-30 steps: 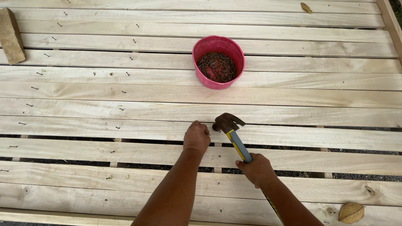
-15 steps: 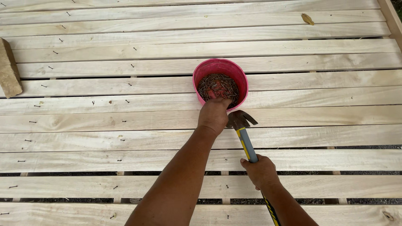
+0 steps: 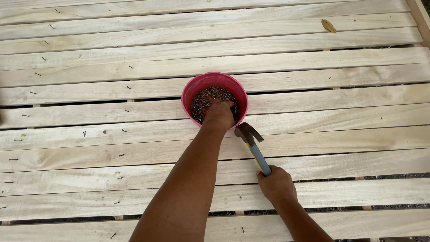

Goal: The person takes nails one at a time from a pink bucket and hammers them into the slats of a wooden frame, working along the slats and moving the bucket to reach new sections.

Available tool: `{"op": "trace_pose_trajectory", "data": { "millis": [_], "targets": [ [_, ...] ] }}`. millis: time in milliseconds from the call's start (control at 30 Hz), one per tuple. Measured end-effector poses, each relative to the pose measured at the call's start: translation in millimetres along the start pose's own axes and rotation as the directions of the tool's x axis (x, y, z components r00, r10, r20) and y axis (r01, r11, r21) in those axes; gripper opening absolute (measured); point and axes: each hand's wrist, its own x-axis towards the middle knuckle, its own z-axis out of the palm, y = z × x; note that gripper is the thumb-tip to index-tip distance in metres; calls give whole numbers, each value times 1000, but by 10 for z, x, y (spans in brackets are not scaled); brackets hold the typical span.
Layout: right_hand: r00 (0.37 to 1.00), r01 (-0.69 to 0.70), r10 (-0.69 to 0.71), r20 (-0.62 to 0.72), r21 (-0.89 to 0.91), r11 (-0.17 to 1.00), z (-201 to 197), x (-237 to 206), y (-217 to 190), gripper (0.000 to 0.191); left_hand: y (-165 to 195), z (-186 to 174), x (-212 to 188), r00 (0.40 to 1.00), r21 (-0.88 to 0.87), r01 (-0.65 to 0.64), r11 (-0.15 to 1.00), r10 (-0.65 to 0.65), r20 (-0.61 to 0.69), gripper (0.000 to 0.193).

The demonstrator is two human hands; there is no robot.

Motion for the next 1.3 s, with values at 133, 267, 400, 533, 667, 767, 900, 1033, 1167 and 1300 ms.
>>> {"op": "trace_pose_trajectory", "data": {
  "millis": [133, 267, 400, 533, 667, 767, 900, 1033, 1167, 1300],
  "targets": [
    [999, -38, 38, -4, -13, 999, -36, -49, -29, 33, 73, 49, 20, 999, 0, 1, 1000, -1, -33, 37],
    [998, -46, 45, -34, -20, 999, -66, -79, -76, 31, 133, -5, 14, 999, -49, 42, 998, -44, -25, 32],
    [999, -28, 27, -40, -39, 999, -83, -107, -82, 33, 147, -27, -38, 999, -10, 35, 999, -35, 5, 26],
    [999, -18, 17, -43, -30, 999, -89, -128, -78, 33, 95, 17, -123, 985, -63, -68, 996, 57, -164, 20],
    [998, -2, 1, -55, -33, 999, -82, -141, -83, 32, 1, 119, -209, 856, -19, -275, 961, 236, -459, 13],
    [1000, -10, 9, -30, -31, 999, -72, -122, -67, 33, -79, 193, -275, 791, -139, -372, 918, 236, -564, 11],
    [999, 25, -27, -44, -36, 999, -50, -31, -11, 34, -160, 233, -371, 779, -440, -437, 785, 85, -622, 11],
    [996, 76, -76, -51, -5, 997, -45, 70, 47, 36, -207, 307, -553, 752, -617, -503, 605, -45, -658, 8],
    [996, 88, -89, 17, 50, 995, -81, 108, 72, 41, -399, 576, -994, 741, -659, -463, 593, -149, -654, 7],
    [986, 161, -160, 44, -29, 987, -102, 48, 239, 42, -688, 846, -1370, 826, -735, -250, 630, -257, -501, 7]
  ]
}}
